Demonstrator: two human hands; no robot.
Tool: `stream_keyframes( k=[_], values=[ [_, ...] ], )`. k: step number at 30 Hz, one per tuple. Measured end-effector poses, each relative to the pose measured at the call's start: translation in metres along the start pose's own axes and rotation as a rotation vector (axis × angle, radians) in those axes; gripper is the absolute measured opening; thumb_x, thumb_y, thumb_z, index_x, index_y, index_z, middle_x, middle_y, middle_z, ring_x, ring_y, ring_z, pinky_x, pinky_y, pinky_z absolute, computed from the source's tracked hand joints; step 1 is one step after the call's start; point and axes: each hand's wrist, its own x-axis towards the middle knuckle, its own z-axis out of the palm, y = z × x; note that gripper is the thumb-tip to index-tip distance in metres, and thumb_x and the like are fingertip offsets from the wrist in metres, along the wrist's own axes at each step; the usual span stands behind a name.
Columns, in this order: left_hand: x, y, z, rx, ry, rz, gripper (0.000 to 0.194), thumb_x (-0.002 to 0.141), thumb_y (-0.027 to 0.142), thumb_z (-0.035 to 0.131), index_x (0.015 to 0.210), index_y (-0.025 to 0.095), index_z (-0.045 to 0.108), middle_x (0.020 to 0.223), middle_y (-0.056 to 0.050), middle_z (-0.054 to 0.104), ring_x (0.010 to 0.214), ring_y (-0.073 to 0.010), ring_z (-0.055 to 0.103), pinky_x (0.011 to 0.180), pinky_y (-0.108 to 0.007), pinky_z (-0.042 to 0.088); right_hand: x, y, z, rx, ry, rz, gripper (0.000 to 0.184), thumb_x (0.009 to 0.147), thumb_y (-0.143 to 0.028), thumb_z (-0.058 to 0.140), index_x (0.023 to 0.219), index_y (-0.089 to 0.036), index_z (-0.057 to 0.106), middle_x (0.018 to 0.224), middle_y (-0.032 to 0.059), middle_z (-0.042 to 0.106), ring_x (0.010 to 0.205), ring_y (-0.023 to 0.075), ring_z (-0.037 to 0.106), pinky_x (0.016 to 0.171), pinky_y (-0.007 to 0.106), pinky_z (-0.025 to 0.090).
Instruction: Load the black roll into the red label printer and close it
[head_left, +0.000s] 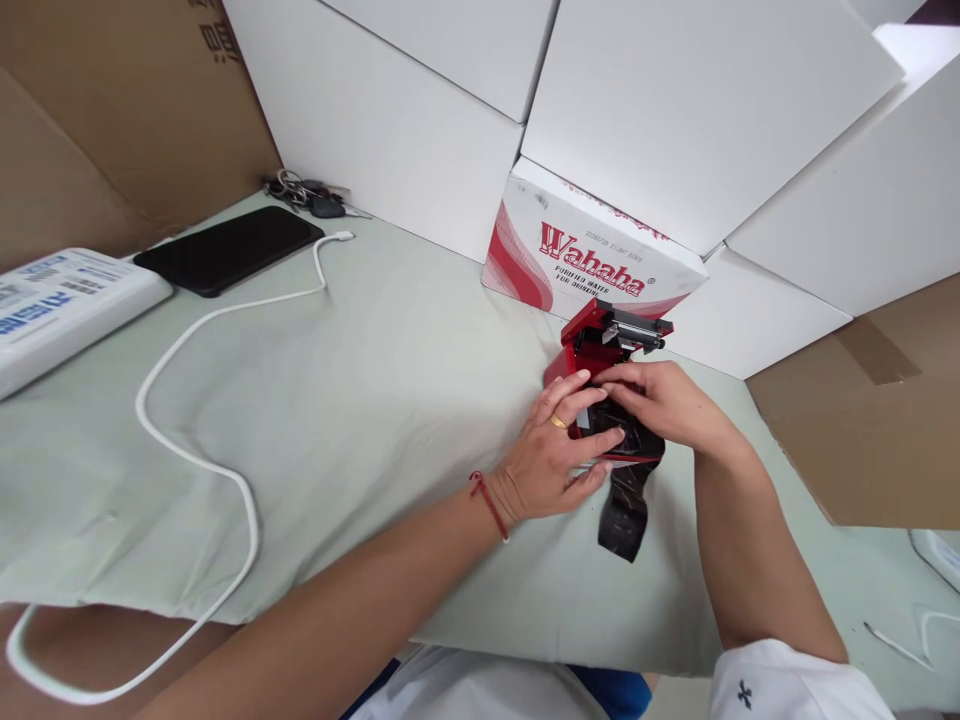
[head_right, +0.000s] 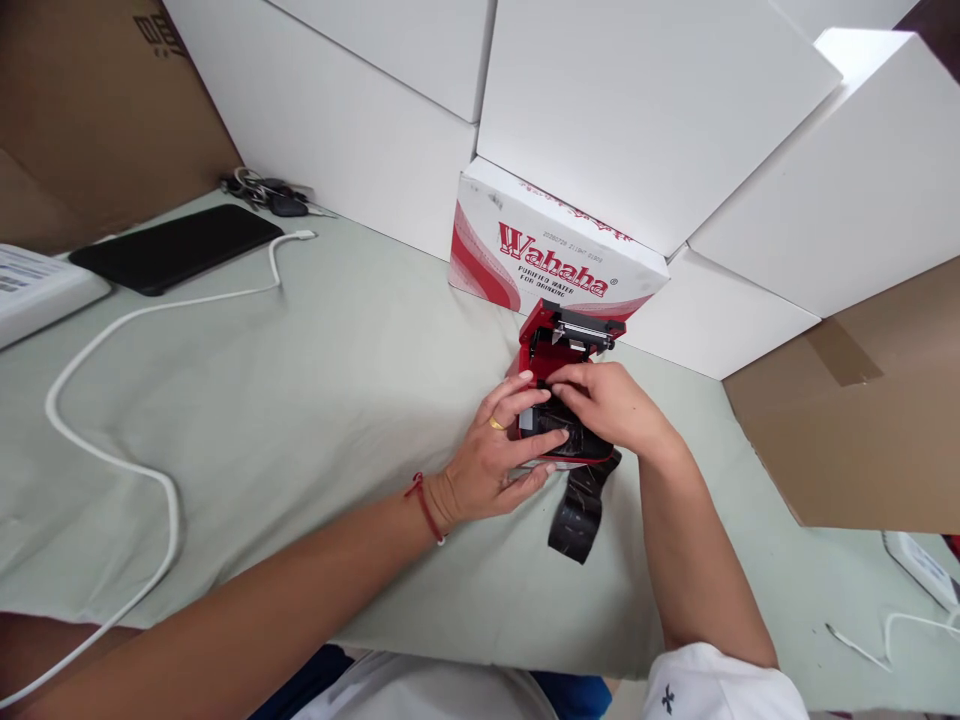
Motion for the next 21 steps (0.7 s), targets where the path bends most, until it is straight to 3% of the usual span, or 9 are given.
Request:
stream_keyframes(
  k=[4, 7, 10, 12, 15, 18, 21],
  values=[
    [-0.001, 0.006, 0.001, 0.072, -0.024, 0.015, 0.034, 0.102, 0.028, 0.071, 0.133, 0.037, 0.082, 0.157, -0.01, 0.07, 0.169, -0.0378, 0.048, 0.141, -0.071, 0.042, -0.008, 0.004, 0.002, 0.121, 0.576, -0.04, 0.031, 0.11, -0.045, 0.066, 0.116, -0.024, 0.087, 0.113, 0.0064, 0.089, 0.099, 0.0211, 0.081, 0.092, 0.036, 0.064],
    [-0.001, 0.012, 0.0, 0.129, 0.043, 0.107, 0.034, 0.102, 0.019, 0.069, 0.129, 0.036, 0.081, 0.149, -0.009, 0.074, 0.163, -0.0327, 0.056, 0.142, -0.064, 0.046, -0.003, 0.012, 0.003, -0.035, 0.841, -0.106, 0.039, 0.114, -0.05, 0.06, 0.131, -0.025, 0.084, 0.135, 0.0116, 0.085, 0.122, 0.0263, 0.077, 0.107, 0.044, 0.063],
    [0.002, 0.018, -0.001, 0.235, 0.125, 0.178, 0.032, 0.102, 0.014, 0.068, 0.123, 0.035, 0.081, 0.14, -0.006, 0.077, 0.154, -0.0275, 0.063, 0.138, -0.056, 0.054, 0.009, 0.027, 0.006, -0.171, 0.857, -0.148, 0.051, 0.117, -0.055, 0.053, 0.15, -0.024, 0.076, 0.155, 0.0158, 0.077, 0.15, 0.0319, 0.065, 0.13, 0.056, 0.05],
    [0.004, 0.022, 0.0, 0.318, 0.187, 0.222, 0.026, 0.102, 0.014, 0.07, 0.117, 0.033, 0.08, 0.135, -0.004, 0.078, 0.15, -0.0242, 0.065, 0.135, -0.05, 0.058, 0.016, 0.037, 0.011, -0.174, 0.806, -0.171, 0.058, 0.119, -0.06, 0.049, 0.154, -0.022, 0.074, 0.154, 0.0164, 0.077, 0.157, 0.0334, 0.061, 0.134, 0.06, 0.046],
    [0.006, 0.027, 0.002, 0.36, 0.251, 0.273, 0.02, 0.101, 0.014, 0.076, 0.112, 0.03, 0.079, 0.131, -0.003, 0.078, 0.149, -0.0214, 0.064, 0.136, -0.045, 0.057, 0.017, 0.039, 0.017, -0.139, 0.775, -0.214, 0.058, 0.12, -0.062, 0.045, 0.142, -0.023, 0.082, 0.141, 0.0142, 0.083, 0.149, 0.032, 0.068, 0.131, 0.059, 0.051],
    [0.006, 0.03, 0.002, 0.325, 0.257, 0.279, 0.022, 0.097, 0.013, 0.081, 0.113, 0.029, 0.079, 0.132, -0.004, 0.077, 0.152, -0.0212, 0.06, 0.14, -0.044, 0.052, 0.003, 0.03, 0.018, -0.118, 0.792, -0.259, 0.05, 0.121, -0.053, 0.048, 0.127, -0.024, 0.088, 0.129, 0.0121, 0.087, 0.135, 0.0291, 0.077, 0.123, 0.053, 0.057],
    [0.004, 0.031, 0.002, 0.311, 0.239, 0.266, 0.026, 0.095, 0.011, 0.082, 0.113, 0.029, 0.079, 0.133, -0.005, 0.077, 0.156, -0.0216, 0.057, 0.143, -0.045, 0.047, -0.02, 0.022, 0.021, -0.112, 0.726, -0.302, 0.039, 0.119, -0.041, 0.056, 0.128, -0.022, 0.088, 0.127, 0.0124, 0.087, 0.127, 0.0267, 0.08, 0.113, 0.047, 0.063]
  ],
)
